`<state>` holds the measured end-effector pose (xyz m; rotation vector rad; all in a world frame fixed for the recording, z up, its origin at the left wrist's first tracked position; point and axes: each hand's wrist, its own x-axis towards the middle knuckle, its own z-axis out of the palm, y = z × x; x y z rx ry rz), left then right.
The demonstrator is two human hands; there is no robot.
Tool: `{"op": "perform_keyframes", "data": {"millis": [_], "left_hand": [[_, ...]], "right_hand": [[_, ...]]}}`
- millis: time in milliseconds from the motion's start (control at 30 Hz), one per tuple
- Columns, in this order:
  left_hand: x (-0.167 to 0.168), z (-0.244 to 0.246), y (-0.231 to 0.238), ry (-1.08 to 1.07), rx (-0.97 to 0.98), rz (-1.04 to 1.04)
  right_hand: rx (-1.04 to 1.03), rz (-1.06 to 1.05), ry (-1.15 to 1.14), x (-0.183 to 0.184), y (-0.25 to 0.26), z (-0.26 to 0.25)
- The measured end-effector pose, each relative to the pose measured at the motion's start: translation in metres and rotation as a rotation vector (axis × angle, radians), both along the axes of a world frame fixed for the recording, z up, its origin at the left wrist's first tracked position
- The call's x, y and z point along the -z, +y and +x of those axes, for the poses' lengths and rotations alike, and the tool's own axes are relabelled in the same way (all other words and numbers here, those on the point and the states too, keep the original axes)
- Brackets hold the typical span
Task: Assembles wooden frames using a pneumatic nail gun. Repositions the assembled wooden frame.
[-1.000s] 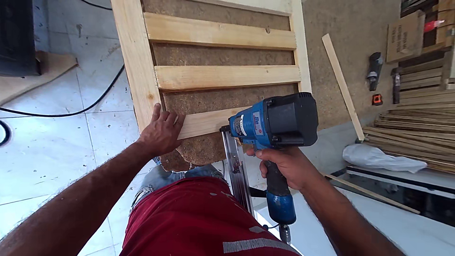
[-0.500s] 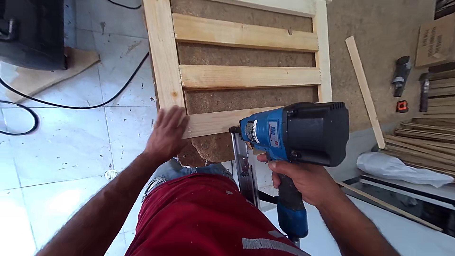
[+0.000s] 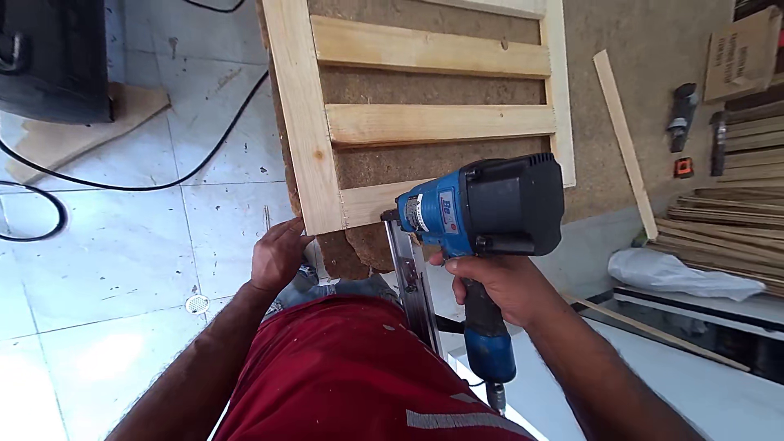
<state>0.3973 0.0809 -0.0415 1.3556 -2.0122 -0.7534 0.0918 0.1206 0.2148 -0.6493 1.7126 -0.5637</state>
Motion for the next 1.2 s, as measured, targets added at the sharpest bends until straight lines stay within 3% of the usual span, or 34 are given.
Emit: {"op": "perform_keyframes", "data": {"millis": [300,733,933,1033,1200], "left_hand": [[0.002,-0.006,0.004,-0.136,-0.078,-0.154],[0.01,-0.007,0.009,-0.088,-0.108,-0.088],[0.006,0.0,0.005,-0.05,-0.045,-0.061],[0.004,0.003,0.005,0.02,-0.051,0.065],[-0.004,0.001,0.006,0.333,-0.173,0.699]], "right_hand": [[0.042,0.032,0.03,-0.004,-0.001,0.009],[-0.03,0.137,0.147,-0.005,-0.007,0.013],[-0.052,0.022,0.081,-0.01,0.002,0.017],[-0.057,0.0,0.038,-0.013,0.003,0.028],[-0.094,0.019,0.015,-0.003,-0.004,0.042]]}}
